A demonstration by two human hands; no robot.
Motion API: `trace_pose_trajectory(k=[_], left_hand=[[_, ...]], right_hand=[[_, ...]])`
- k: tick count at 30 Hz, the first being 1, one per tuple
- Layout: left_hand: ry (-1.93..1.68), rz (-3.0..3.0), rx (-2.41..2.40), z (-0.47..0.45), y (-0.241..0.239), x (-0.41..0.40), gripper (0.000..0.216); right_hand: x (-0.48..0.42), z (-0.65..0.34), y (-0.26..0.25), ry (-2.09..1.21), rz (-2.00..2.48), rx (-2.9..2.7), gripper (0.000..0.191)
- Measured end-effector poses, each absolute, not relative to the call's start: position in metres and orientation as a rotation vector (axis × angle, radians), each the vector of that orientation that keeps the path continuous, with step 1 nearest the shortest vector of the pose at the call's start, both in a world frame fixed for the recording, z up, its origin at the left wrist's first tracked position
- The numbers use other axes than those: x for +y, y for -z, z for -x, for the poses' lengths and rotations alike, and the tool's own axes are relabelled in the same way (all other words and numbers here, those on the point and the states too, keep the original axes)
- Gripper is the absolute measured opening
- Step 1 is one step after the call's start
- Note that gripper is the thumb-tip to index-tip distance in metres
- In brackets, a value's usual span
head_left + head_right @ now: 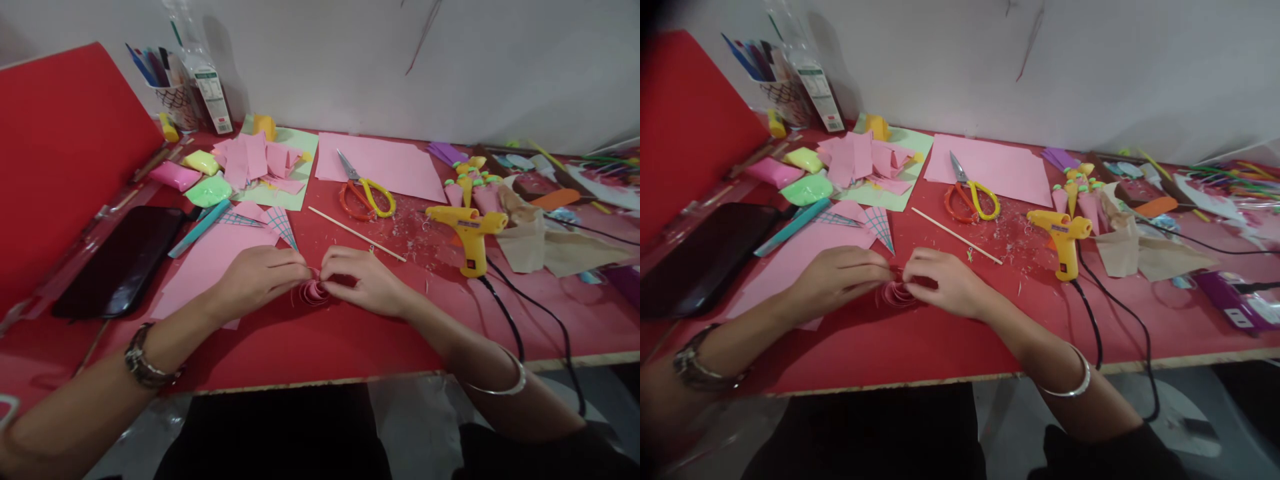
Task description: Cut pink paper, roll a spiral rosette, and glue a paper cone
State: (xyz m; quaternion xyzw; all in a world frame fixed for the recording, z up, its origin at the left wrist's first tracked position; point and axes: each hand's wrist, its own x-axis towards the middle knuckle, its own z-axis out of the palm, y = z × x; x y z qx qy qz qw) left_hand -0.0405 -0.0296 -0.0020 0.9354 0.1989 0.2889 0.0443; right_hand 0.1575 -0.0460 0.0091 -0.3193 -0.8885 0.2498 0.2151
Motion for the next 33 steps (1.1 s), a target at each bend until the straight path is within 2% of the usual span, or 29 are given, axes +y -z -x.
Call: trace_pose_trajectory(k=[13,24,33], left_hand=[[-0.885,-2.931,0.628,0.0406,0.0035,-0.0301,0.032],[-1.150,-2.894,0.668,0.0425,0.0048,-0.0314,0.009],[-1.088,-2.957,0.754,0.0419,-0.0001,-0.0356,0.015]], right_hand=[[-0.0463,-0.1568,-0.0052,-0.647,0.891,-2.460,0.010],[-0.0514,-0.1598,-0.0079,-0.326,0.751,-2.397,0.013],[-0.0522,-0.1603,-0.0102,-0.128,0.734,-2.411,0.017]])
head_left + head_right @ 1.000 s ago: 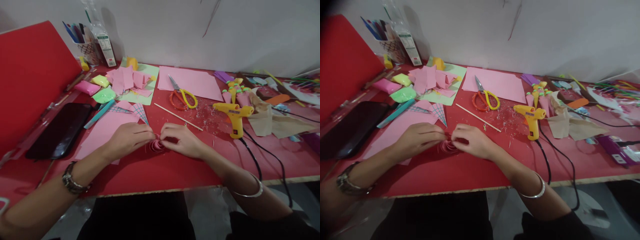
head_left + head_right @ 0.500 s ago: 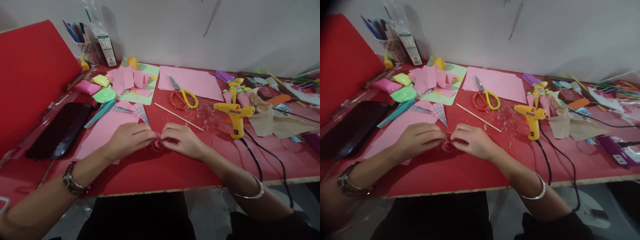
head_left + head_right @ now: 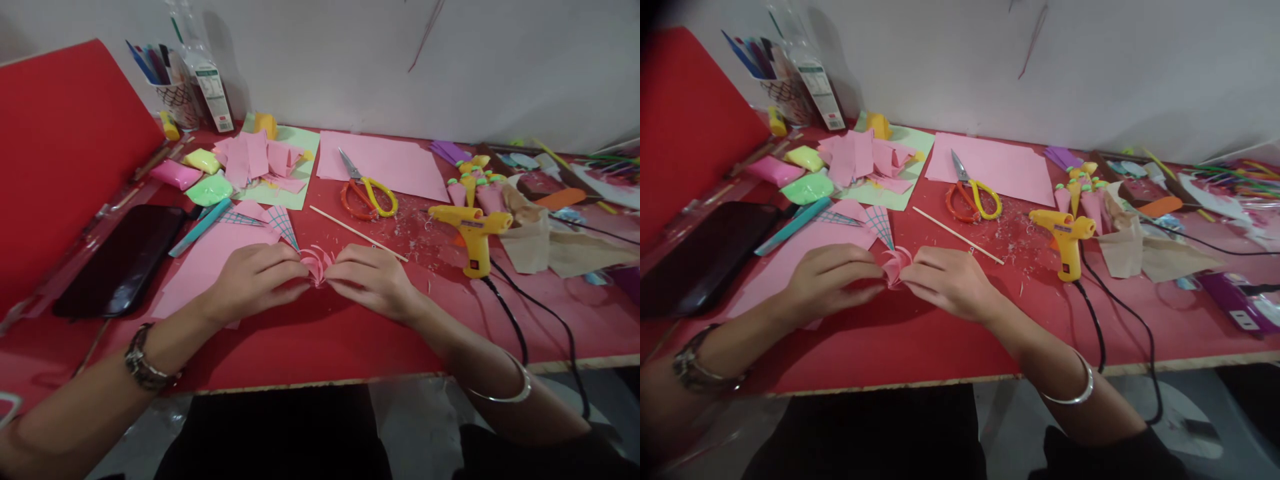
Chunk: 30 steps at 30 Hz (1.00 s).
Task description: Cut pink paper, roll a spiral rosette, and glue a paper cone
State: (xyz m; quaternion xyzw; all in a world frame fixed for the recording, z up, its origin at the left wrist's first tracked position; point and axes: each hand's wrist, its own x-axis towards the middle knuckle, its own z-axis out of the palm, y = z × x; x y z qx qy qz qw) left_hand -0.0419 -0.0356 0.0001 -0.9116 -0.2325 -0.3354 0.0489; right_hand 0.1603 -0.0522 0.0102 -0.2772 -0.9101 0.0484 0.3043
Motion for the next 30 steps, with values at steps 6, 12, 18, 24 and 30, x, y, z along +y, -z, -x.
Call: trace_pose_trajectory(k=[6,12,18,24,30], left_hand=[[1.020,2.799,-0.684,0.042,0.001,-0.036,0.011],[1.096,2.763,-0.620,0.040,0.002,-0.036,0.006],[1.020,3.010,-0.896,0.035,0.005,-0.035,0.010],[1.110,3.141,-1.051,0.033,0.003,-0.035,0.009],[1.282,3.178,-1.060,0.032,0.001,-0.036,0.006]], right_hand=[[-0.053,-0.159,-0.010,-0.115,0.717,-2.411,0.017],[-0.052,-0.157,-0.009,-0.272,0.762,-2.367,0.013],[-0.050,-0.155,-0.007,-0.532,0.919,-2.374,0.012],[-0.048,-0.154,-0.007,-0.578,0.965,-2.385,0.012],[-0.048,-0.154,-0.007,-0.576,0.956,-2.431,0.015]])
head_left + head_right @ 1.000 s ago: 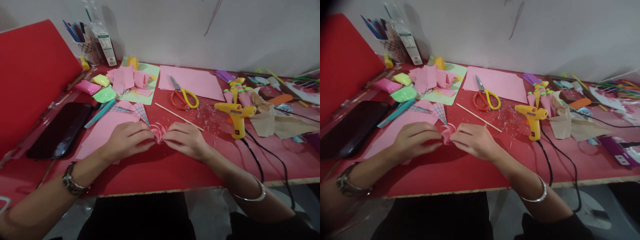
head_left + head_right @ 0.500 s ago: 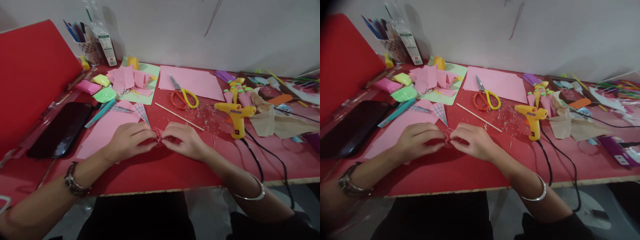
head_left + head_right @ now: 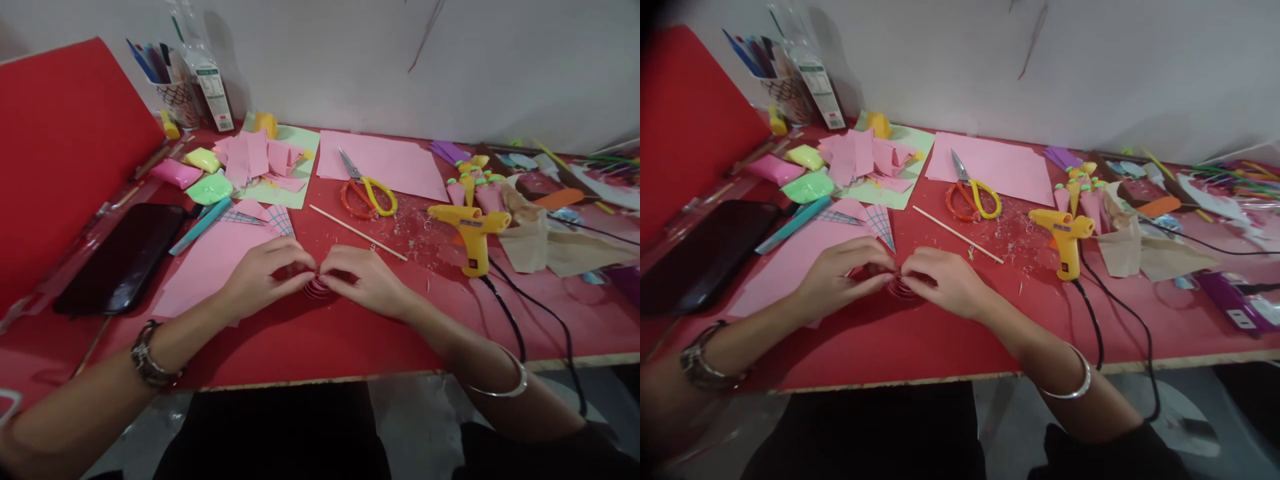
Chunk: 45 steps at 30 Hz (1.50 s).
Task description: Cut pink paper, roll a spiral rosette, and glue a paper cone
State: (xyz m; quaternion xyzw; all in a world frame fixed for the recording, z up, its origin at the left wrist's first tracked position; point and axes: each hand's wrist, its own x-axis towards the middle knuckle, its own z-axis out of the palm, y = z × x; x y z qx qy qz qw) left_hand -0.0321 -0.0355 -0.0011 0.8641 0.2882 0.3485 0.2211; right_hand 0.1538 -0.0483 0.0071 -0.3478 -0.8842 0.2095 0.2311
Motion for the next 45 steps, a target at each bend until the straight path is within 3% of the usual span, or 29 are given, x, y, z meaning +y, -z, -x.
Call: trace_pose_trajectory(k=[45], left_hand=[[-0.918,-2.252,0.844,0.0292,0.0010,-0.0346,0.005]], right_hand=[[-0.0483,-0.1537,-0.0069,-0.588,0.885,-2.392,0.013]])
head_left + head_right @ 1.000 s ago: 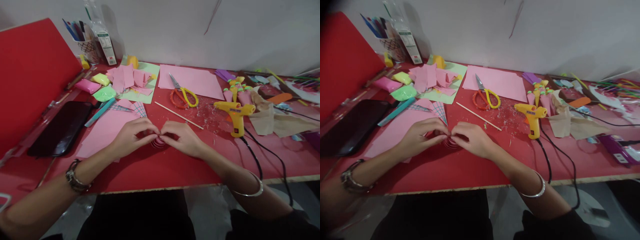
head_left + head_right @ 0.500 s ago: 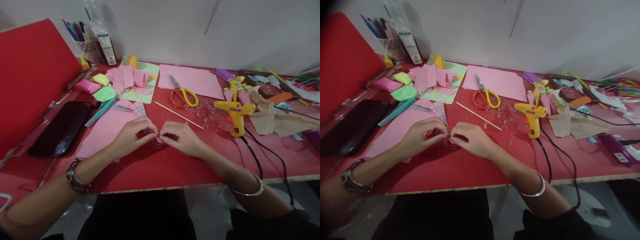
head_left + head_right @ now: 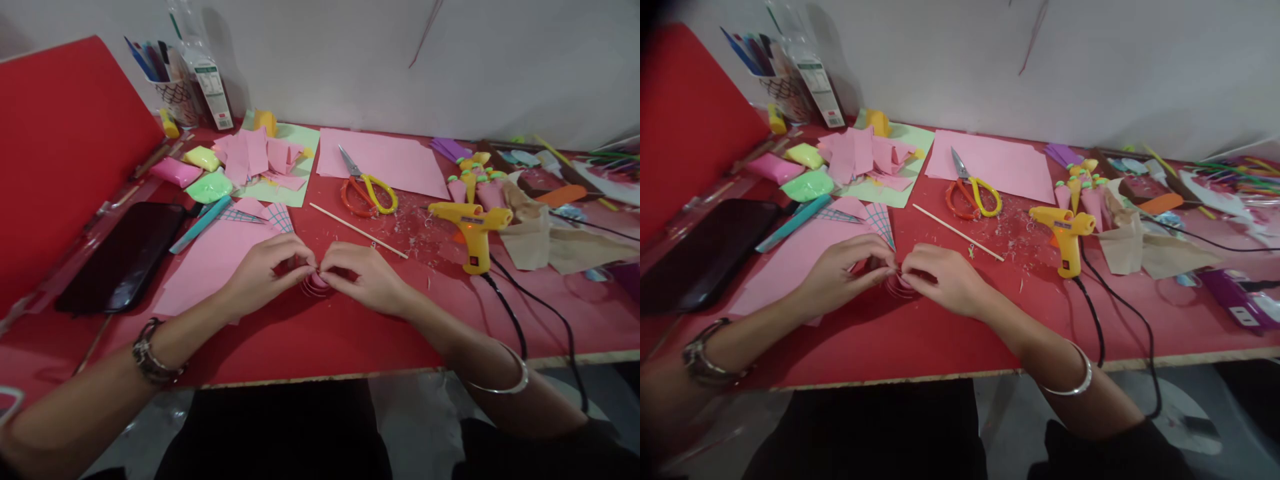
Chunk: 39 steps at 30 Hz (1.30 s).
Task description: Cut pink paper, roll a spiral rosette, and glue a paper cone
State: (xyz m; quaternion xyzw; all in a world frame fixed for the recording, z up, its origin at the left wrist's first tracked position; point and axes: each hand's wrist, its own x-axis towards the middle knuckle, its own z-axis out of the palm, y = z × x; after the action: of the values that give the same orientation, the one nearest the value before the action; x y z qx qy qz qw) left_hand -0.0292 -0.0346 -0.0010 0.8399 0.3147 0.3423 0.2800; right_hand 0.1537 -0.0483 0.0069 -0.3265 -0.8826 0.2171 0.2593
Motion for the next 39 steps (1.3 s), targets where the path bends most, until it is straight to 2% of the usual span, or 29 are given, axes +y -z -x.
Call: trace_pose_trajectory(k=[22,31,39], left_hand=[[-0.945,-2.313,0.806,0.0306,-0.0027,-0.0368,0.011],[-0.951,-2.170,1.089,0.0323,-0.0033,-0.0386,0.017],[-0.952,-2.076,1.136,0.0316,-0.0066,-0.0410,0.019]], right_hand=[[-0.0484,-0.1532,-0.0075,-0.540,0.907,-2.403,0.012],[-0.0476,-0.1554,-0.0072,-0.569,0.919,-2.378,0.011],[-0.0483,-0.1553,-0.0078,-0.578,0.910,-2.313,0.010]])
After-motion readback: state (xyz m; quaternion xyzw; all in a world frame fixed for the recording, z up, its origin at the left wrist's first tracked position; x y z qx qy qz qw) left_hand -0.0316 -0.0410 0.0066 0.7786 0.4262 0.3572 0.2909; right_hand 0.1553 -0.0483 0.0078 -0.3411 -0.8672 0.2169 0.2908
